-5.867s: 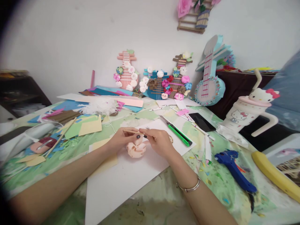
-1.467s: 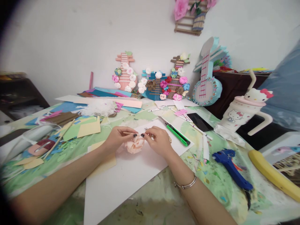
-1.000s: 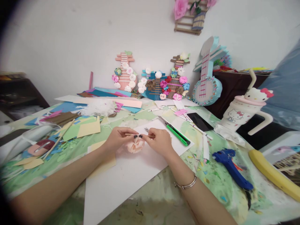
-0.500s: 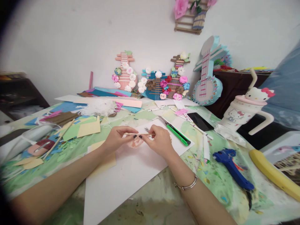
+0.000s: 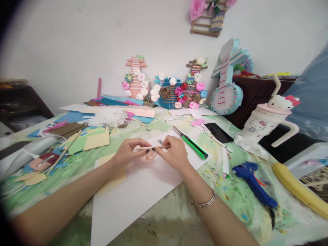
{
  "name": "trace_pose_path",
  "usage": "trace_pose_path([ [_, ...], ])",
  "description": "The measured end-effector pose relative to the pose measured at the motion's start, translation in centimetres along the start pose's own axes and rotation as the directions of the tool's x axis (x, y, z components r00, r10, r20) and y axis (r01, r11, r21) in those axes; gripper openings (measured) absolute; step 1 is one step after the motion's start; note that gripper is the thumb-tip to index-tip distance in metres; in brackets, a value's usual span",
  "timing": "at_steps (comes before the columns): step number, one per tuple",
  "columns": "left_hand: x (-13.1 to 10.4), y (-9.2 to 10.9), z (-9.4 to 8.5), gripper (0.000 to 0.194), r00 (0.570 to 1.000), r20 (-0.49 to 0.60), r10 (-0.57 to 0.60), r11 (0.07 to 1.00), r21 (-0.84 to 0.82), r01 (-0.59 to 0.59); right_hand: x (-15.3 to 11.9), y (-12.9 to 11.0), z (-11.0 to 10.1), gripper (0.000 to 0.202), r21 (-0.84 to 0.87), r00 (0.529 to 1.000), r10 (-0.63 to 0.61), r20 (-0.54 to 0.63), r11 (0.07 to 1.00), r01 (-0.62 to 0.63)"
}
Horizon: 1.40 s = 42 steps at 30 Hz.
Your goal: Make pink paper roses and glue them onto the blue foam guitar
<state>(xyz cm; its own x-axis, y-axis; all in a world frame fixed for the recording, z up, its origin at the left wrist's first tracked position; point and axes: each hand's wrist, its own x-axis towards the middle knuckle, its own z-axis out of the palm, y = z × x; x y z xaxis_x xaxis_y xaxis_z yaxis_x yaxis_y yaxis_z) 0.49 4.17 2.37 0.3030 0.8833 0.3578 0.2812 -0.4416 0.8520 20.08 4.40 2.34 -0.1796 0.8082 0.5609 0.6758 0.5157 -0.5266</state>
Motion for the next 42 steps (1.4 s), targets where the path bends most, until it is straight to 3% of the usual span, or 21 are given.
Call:
trace_pose_path([
  [11,-0.3,0.2,0.1,0.014,0.99,-0.034,0.135,0.984,0.121,-0.13,0.0,0.2,0.1,0.033,-0.076,0.998,-0.065,-0.012,0.995,0.064],
  [17,-0.1,-0.2,0.3,0.013,0.95,-0.078,0.302,0.927,0.254,-0.274,-0.1,0.2,0.3,0.033,-0.133,0.993,-0.101,-0.054,0.987,0.093],
  [23,-0.1,-0.6,0.4,0.013,0.915,-0.07,0.398,0.895,0.248,-0.371,-0.2,0.5,0.6,0.034,-0.135,0.989,-0.124,-0.078,0.984,0.113],
  [29,-0.1,-0.6,0.4,0.011,0.926,-0.081,0.369,0.908,0.244,-0.341,-0.3,0.3,0.6,0.035,-0.128,0.991,-0.105,-0.08,0.987,0.094],
  [37,-0.3,-0.7,0.4,0.013,0.941,-0.083,0.327,0.931,0.201,-0.306,-0.2,0.1,0.5,0.034,-0.099,0.996,-0.09,0.0,0.991,0.09],
  [42,-0.5,-0.1,-0.2,0.026,0.986,-0.107,0.126,0.992,0.007,-0.126,-0.2,0.0,0.4,0.033,-0.069,0.997,-0.079,0.007,0.994,0.08],
])
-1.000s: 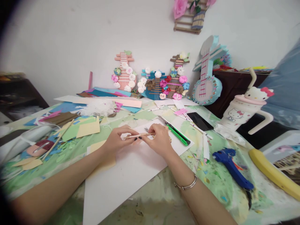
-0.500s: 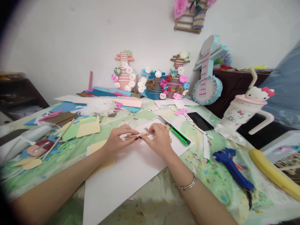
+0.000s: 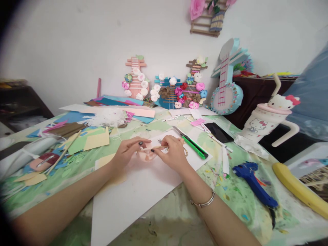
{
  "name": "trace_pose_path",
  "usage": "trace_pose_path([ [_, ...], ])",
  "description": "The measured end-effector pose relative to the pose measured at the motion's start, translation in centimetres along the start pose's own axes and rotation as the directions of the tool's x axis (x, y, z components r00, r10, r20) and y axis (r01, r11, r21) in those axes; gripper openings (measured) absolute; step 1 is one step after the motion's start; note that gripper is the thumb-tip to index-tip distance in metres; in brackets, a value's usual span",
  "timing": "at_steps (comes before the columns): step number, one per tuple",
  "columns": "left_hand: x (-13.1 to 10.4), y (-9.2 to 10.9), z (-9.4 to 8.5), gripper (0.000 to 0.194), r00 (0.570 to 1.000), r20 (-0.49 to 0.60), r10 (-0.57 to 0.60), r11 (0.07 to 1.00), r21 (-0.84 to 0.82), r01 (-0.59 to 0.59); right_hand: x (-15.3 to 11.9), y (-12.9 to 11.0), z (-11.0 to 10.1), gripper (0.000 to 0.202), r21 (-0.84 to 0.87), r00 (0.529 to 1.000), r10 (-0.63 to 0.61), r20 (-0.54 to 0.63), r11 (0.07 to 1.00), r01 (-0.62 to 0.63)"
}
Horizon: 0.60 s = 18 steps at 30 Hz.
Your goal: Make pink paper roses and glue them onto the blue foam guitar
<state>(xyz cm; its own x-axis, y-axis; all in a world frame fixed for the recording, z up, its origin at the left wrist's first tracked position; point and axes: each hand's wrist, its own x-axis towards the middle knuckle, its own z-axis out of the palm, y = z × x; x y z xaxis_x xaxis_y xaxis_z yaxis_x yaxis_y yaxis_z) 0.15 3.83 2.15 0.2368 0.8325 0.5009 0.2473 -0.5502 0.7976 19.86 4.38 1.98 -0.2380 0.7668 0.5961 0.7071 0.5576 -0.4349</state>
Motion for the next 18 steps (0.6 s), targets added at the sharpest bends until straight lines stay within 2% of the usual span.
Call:
trace_pose_path([
  [4,0.5,0.0,-0.5,0.036,0.982,0.012,-0.19,0.942,-0.279,0.185,0.0,0.0,-0.2,0.032,0.031,1.0,0.015,-0.028,0.999,-0.014],
  [6,0.8,-0.1,-0.6,0.042,0.956,0.102,-0.274,0.867,-0.404,0.292,0.0,-0.1,-0.3,0.032,0.048,0.999,0.012,-0.042,0.999,-0.01],
  [8,1.0,-0.2,-0.7,0.044,0.916,0.243,-0.319,0.786,-0.472,0.399,-0.1,-0.1,-0.4,0.031,0.064,0.999,-0.003,-0.044,0.998,0.006],
  [10,1.1,-0.3,-0.9,0.038,0.877,0.366,-0.312,0.729,-0.499,0.468,-0.1,0.0,-0.4,0.03,0.076,0.999,-0.027,-0.031,0.997,0.029],
  [13,1.1,-0.4,-1.1,0.035,0.845,0.472,-0.249,0.689,-0.527,0.497,-0.1,0.0,-0.5,0.031,0.106,0.998,-0.067,-0.013,0.992,0.068],
  [16,1.0,-0.6,-1.2,0.033,0.831,0.515,-0.211,0.685,-0.529,0.501,-0.1,0.0,-0.5,0.032,0.125,0.996,-0.089,-0.014,0.988,0.09],
  [18,1.0,-0.7,-1.1,0.027,0.835,0.505,-0.218,0.699,-0.516,0.495,-0.1,0.0,-0.5,0.032,0.119,0.995,-0.094,-0.019,0.988,0.096],
])
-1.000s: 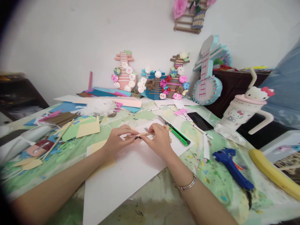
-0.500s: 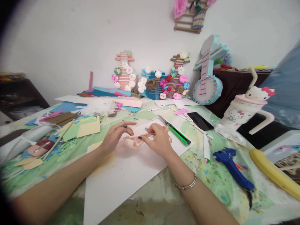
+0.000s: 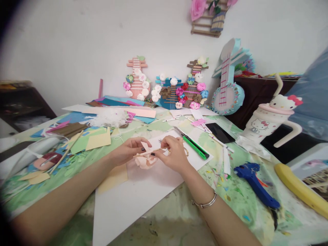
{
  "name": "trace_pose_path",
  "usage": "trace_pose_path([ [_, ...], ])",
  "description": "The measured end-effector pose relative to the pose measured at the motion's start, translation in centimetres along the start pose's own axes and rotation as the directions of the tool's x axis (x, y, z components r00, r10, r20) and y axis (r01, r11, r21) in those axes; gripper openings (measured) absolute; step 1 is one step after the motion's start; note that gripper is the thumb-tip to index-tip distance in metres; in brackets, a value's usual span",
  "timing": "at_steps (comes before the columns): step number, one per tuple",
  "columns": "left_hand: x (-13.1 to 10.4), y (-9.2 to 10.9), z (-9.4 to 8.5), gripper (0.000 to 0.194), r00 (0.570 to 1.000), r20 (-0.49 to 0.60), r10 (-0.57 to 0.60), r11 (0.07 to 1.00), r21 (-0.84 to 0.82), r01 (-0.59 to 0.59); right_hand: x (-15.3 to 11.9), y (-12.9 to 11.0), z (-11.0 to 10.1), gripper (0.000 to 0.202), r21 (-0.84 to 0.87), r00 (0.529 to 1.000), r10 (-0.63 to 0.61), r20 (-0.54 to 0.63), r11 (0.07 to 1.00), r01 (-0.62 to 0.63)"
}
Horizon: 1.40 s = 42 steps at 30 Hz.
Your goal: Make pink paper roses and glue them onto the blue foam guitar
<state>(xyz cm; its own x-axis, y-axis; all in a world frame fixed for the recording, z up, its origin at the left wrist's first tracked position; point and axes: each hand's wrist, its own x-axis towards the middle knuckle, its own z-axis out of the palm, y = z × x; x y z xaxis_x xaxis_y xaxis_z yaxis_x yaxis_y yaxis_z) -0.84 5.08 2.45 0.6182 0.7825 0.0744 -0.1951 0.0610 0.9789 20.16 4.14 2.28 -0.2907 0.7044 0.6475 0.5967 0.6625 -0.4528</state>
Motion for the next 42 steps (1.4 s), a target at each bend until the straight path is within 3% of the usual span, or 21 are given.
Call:
trace_pose_path([
  [6,0.2,0.0,0.5,0.026,0.999,-0.054,0.001,0.999,0.04,0.002,0.0,-0.3,-0.1,0.032,-0.006,1.0,-0.005,-0.001,1.0,0.005],
  [19,0.2,0.4,1.2,0.02,0.989,-0.136,-0.051,0.996,-0.084,0.039,-0.2,-0.4,-0.2,0.031,-0.038,0.999,-0.028,-0.032,0.999,0.027],
  [29,0.1,0.9,1.8,0.016,0.977,-0.196,-0.086,0.994,-0.084,0.071,-0.1,-0.7,-0.1,0.032,-0.046,0.997,-0.039,-0.066,0.998,0.036],
  [42,0.1,0.0,1.3,0.025,0.945,-0.318,0.072,0.991,0.128,-0.033,-0.2,-0.2,0.3,0.03,-0.087,0.999,0.013,-0.04,0.996,-0.016],
])
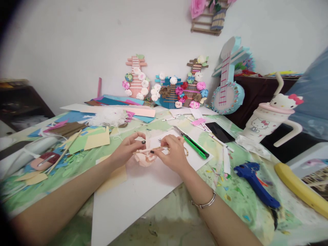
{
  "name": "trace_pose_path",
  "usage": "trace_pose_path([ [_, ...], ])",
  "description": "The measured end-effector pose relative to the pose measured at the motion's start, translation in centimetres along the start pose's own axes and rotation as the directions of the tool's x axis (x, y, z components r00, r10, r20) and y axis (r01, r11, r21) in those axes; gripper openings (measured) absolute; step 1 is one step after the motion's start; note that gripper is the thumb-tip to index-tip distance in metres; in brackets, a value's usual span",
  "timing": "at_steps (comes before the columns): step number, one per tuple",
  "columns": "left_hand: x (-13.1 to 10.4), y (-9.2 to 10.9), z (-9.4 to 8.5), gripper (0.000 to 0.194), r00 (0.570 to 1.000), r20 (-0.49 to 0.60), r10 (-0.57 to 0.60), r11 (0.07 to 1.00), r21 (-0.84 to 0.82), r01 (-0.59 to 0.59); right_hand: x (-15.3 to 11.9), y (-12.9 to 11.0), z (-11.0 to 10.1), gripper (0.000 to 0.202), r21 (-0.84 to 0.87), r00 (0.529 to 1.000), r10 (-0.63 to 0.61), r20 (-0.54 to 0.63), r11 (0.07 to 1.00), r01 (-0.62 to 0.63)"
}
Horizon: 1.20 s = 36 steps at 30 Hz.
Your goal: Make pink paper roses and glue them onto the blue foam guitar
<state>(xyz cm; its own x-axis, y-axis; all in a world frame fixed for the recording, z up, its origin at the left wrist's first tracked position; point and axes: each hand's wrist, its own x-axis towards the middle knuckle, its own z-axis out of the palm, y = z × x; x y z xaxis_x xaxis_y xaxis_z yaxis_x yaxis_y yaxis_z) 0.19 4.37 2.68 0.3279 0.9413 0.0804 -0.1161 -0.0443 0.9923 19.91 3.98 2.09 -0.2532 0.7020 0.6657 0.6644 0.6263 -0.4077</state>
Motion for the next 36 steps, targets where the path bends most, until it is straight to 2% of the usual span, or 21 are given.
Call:
trace_pose_path([
  [3,-0.18,0.18,-0.05,0.022,0.993,-0.007,0.114,0.99,0.086,-0.113,-0.02,0.03,0.07,0.029,-0.027,1.0,0.031,0.001,0.999,-0.031],
  [6,-0.31,0.26,-0.02,0.023,0.978,0.06,0.201,0.963,0.173,-0.209,-0.07,0.09,0.18,0.03,-0.045,0.999,0.049,-0.006,0.998,-0.05],
  [10,-0.27,0.07,-0.17,0.019,0.948,0.099,0.301,0.867,0.385,-0.316,-0.12,0.2,0.33,0.031,-0.064,0.999,0.048,-0.017,0.997,-0.049],
  [12,-0.2,-0.06,-0.32,0.02,0.94,0.106,0.323,0.837,0.431,-0.336,-0.12,0.21,0.37,0.031,-0.07,0.999,0.042,-0.029,0.997,-0.044],
  [21,-0.2,0.15,-0.21,0.019,0.936,0.12,0.33,0.808,0.476,-0.346,-0.12,0.1,0.37,0.032,-0.059,0.999,0.038,-0.038,0.997,-0.04],
  [28,-0.3,-0.13,-0.05,0.018,0.959,-0.001,0.284,0.841,0.482,-0.248,-0.11,0.28,0.34,0.031,-0.091,0.999,0.025,-0.038,0.995,-0.029],
  [32,-0.1,-0.42,-0.24,0.02,0.967,-0.043,0.252,0.881,0.423,-0.211,-0.09,0.04,0.14,0.02,-0.118,0.998,-0.06,0.027,0.991,0.062],
  [34,0.0,-0.41,-0.24,0.02,0.973,-0.045,0.228,0.894,0.404,-0.191,-0.13,-0.19,0.07,0.011,-0.108,0.99,-0.118,0.083,0.986,0.127],
  [36,0.03,-0.36,-0.15,0.02,0.979,-0.036,0.202,0.898,0.406,-0.171,-0.21,-0.43,0.01,0.01,-0.105,0.979,-0.159,0.128,0.979,0.173],
])
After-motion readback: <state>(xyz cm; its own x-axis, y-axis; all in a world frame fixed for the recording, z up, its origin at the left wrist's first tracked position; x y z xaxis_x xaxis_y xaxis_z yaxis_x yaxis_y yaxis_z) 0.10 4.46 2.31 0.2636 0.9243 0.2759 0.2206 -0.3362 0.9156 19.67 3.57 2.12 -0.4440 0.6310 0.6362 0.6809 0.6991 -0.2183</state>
